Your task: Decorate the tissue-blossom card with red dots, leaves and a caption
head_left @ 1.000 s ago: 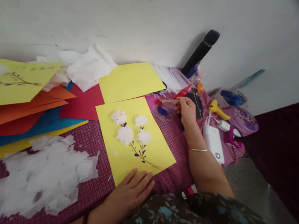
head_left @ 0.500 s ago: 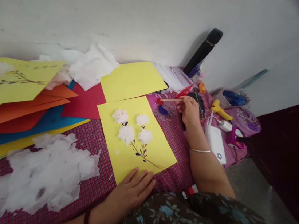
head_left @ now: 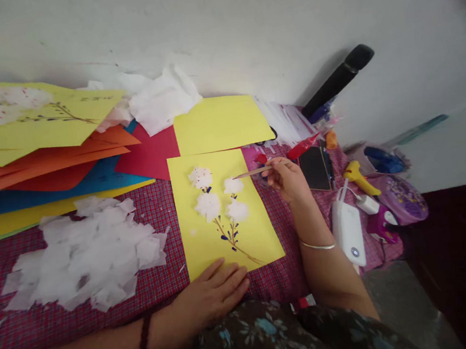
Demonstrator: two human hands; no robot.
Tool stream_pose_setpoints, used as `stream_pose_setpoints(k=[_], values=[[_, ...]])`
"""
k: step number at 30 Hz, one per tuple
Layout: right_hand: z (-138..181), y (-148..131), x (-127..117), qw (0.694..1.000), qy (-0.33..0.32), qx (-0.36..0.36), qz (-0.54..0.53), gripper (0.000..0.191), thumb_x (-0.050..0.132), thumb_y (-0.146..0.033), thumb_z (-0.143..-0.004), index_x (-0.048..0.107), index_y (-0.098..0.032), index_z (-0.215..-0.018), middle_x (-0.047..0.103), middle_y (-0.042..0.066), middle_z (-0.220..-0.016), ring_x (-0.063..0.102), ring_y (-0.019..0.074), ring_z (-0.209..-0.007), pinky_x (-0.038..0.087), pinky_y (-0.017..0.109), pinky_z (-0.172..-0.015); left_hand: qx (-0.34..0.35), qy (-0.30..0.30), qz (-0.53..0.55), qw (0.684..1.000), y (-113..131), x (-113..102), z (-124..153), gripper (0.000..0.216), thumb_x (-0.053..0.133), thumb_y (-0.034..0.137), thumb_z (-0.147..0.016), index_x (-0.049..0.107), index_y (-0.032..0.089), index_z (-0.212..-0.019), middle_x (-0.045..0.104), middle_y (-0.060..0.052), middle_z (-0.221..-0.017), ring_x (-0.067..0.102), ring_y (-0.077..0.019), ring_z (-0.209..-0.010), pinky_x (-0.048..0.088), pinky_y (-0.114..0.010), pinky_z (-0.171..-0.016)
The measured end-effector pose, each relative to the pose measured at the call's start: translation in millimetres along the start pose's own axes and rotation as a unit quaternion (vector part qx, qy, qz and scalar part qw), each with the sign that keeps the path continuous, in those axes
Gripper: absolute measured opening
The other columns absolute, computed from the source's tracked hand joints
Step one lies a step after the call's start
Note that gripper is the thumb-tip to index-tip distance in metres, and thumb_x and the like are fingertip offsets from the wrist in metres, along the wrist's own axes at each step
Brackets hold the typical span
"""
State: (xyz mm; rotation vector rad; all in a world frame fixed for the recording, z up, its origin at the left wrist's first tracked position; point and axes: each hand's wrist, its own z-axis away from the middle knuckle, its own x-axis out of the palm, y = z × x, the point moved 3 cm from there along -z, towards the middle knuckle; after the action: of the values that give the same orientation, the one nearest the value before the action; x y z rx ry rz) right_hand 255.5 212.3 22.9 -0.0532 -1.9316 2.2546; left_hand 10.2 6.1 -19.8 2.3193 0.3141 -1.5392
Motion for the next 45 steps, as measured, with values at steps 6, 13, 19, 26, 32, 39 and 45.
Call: stream_pose_setpoints(k=[6,13,19,26,32,39,45], values=[[3.5,-2.5,1.8,0.999,-0.032,0.005,0.029,0.027,0.073,-0.043,-0.073,0.064,-0.020,-0.082,0.072,0.001,-0.065,0.050,0.0070,-0.039,0.020,0.018,-0.034,0.006,-0.024,-0.007,1.000,0.9,4.9,3.0,0.035,0.041,0.017,-0.103,0.057,0.017,-0.133,0.060,-0.006,-0.140,0.052,-0.0192,-0.128,0.039,-0.040,-0.111],[6.2,-0.5,5.5,0.997,-0.064,0.013,0.036,0.030,0.075,-0.046,-0.071,0.065,-0.020,-0.081,0.073,0.003,-0.066,0.051,0.0079,-0.040,0.022,0.018,-0.035,0.008,-0.020,-0.002,1.000,1.1,4.0,2.5,0.036,0.039,0.015,-0.102,0.055,0.016,-0.134,0.061,-0.007,-0.140,0.055,-0.0194,-0.126,0.038,-0.039,-0.112],[4.7,-0.9,-0.1,0.996,-0.064,0.027,0.052,0.028,0.075,-0.042,-0.072,0.064,-0.018,-0.080,0.072,0.003,-0.062,0.052,0.0079,-0.039,0.022,0.018,-0.034,0.010,-0.041,0.006,0.999,0.2,3.0,1.6,0.036,0.041,0.015,-0.101,0.053,0.015,-0.135,0.060,-0.008,-0.141,0.055,-0.0201,-0.128,0.039,-0.039,-0.112],[-0.3,2.6,0.4,0.999,-0.019,0.020,0.018,0.025,0.073,-0.039,-0.072,0.064,-0.018,-0.081,0.073,0.002,-0.064,0.052,0.0075,-0.038,0.022,0.017,-0.033,0.006,-0.012,-0.004,1.000,1.0,3.8,1.7,0.036,0.039,0.015,-0.102,0.056,0.016,-0.134,0.061,-0.006,-0.139,0.054,-0.0199,-0.126,0.038,-0.040,-0.111],[-1.0,3.1,-1.6,1.000,0.005,0.027,0.005,0.026,0.072,-0.041,-0.072,0.063,-0.019,-0.082,0.073,0.001,-0.065,0.052,0.0067,-0.038,0.022,0.017,-0.033,0.002,0.011,-0.013,1.000,-0.2,-1.4,-1.3,0.035,0.036,0.020,-0.105,0.060,0.018,-0.130,0.064,-0.002,-0.135,0.055,-0.0183,-0.124,0.038,-0.038,-0.110],[0.1,4.4,-0.9,0.998,0.022,0.060,0.001,0.023,0.073,-0.037,-0.068,0.062,-0.018,-0.076,0.071,0.001,-0.060,0.051,0.0069,-0.036,0.020,0.016,-0.031,0.008,-0.014,-0.017,1.000,0.3,2.6,0.9,0.035,0.041,0.019,-0.102,0.058,0.017,-0.134,0.062,-0.006,-0.139,0.054,-0.0196,-0.126,0.038,-0.039,-0.111],[-1.5,2.7,-4.2,0.998,0.040,0.049,-0.008,0.022,0.071,-0.037,-0.069,0.062,-0.018,-0.076,0.070,0.000,-0.058,0.050,0.0062,-0.035,0.021,0.016,-0.031,0.009,-0.019,-0.014,1.000,0.5,5.2,2.8,0.036,0.042,0.019,-0.102,0.056,0.017,-0.135,0.060,-0.007,-0.140,0.053,-0.0196,-0.127,0.037,-0.039,-0.112]])
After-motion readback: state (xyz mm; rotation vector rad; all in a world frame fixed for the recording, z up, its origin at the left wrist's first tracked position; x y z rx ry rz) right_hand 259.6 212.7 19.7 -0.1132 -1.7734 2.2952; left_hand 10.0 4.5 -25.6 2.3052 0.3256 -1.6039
